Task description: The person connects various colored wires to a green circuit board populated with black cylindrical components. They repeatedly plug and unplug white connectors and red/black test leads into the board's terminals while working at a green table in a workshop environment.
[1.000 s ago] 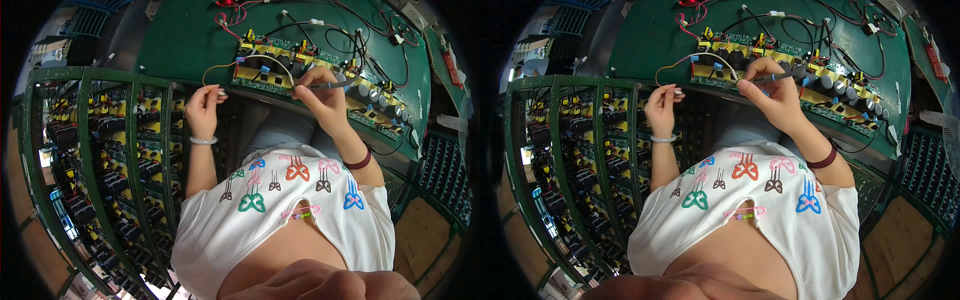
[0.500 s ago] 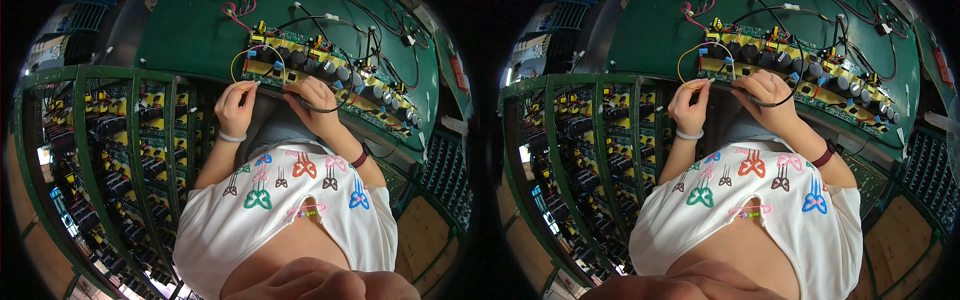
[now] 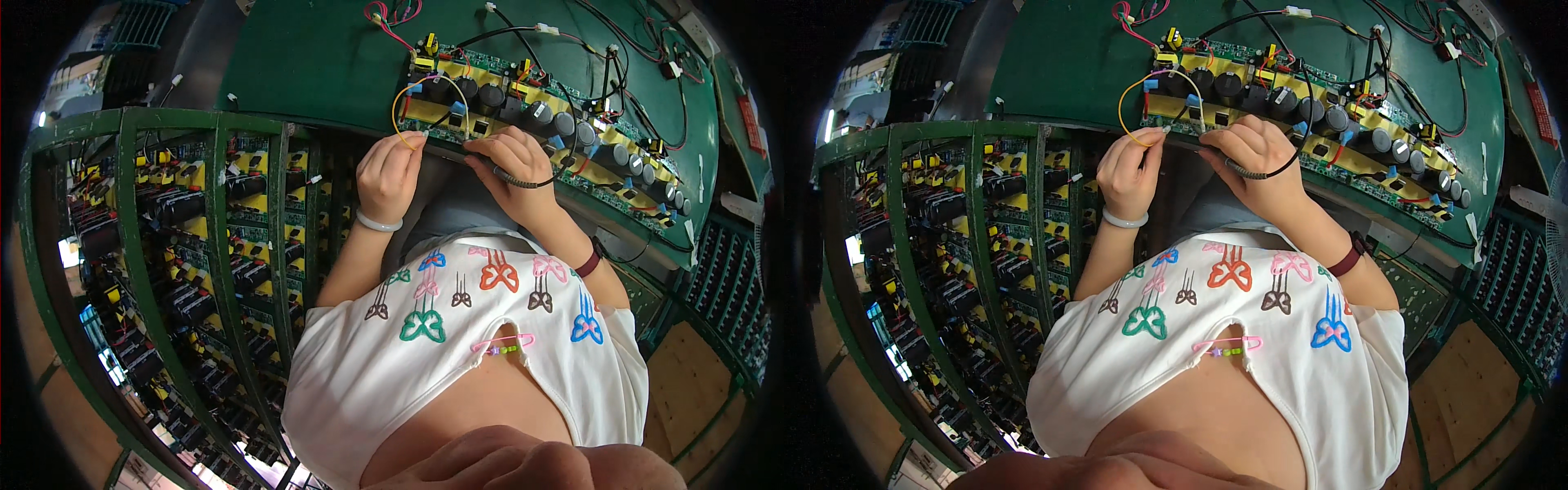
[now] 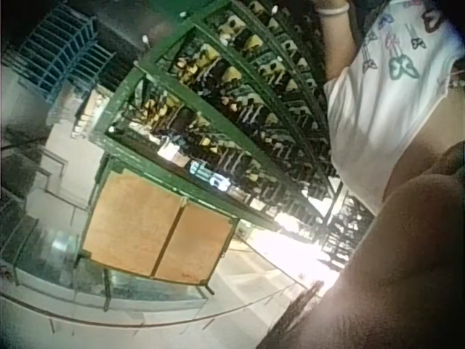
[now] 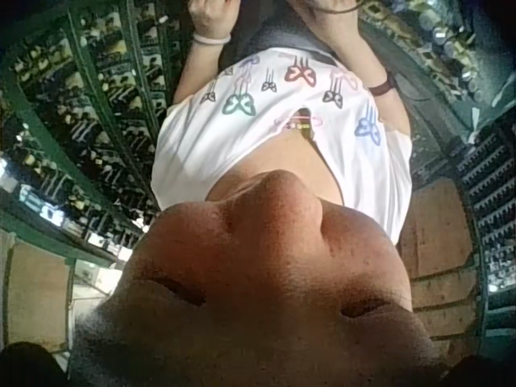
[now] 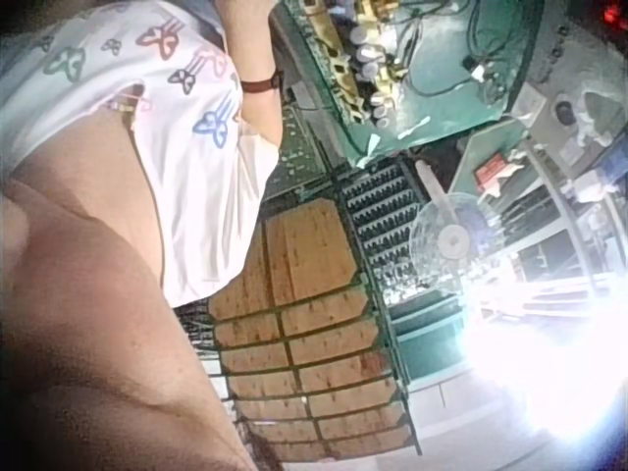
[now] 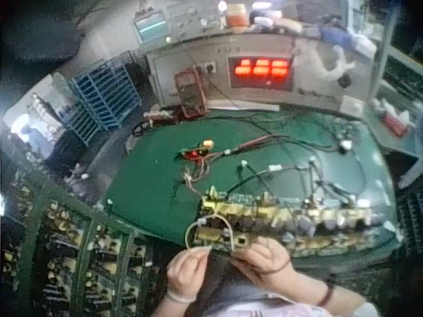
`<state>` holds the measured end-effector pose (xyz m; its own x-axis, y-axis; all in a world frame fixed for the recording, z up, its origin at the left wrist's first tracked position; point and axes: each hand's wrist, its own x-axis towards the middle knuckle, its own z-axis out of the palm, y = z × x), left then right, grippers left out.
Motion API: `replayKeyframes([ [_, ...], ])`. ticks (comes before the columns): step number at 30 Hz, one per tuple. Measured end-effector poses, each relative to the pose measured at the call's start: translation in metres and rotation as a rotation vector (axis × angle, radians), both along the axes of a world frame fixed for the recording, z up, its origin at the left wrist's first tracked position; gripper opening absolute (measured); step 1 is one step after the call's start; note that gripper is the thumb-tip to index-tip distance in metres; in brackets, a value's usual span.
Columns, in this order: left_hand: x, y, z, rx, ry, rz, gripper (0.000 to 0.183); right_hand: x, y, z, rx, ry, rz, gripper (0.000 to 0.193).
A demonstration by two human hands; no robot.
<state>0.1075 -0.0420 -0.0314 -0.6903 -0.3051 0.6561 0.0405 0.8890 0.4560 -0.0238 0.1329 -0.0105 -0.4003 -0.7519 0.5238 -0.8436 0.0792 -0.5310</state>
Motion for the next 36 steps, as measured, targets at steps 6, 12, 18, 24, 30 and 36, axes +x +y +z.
replayKeyframes([
  [6, 0.000, -0.003, 0.005, -0.021, -0.039, -0.022, 0.016, 0.000, 0.000, 0.003, 0.020, 0.007, -0.002, 0.025],
  [12, -0.002, -0.003, 0.006, -0.022, -0.060, -0.031, 0.015, 0.000, 0.000, 0.000, 0.050, 0.034, -0.015, 0.026],
  [18, -0.003, -0.003, 0.010, -0.015, -0.085, -0.032, 0.016, -0.002, -0.002, 0.001, 0.027, 0.052, -0.014, 0.024],
  [24, 0.001, -0.003, 0.016, -0.029, -0.109, -0.074, 0.008, 0.000, -0.003, 0.002, -0.018, 0.092, -0.010, 0.022],
  [30, -0.003, 0.000, 0.025, -0.004, -0.130, -0.047, 0.009, 0.002, -0.003, 0.005, 0.011, 0.054, -0.029, 0.021],
  [36, -0.004, 0.000, 0.029, -0.005, -0.180, -0.051, 0.008, 0.002, -0.002, 0.004, 0.016, 0.048, -0.024, 0.021],
])
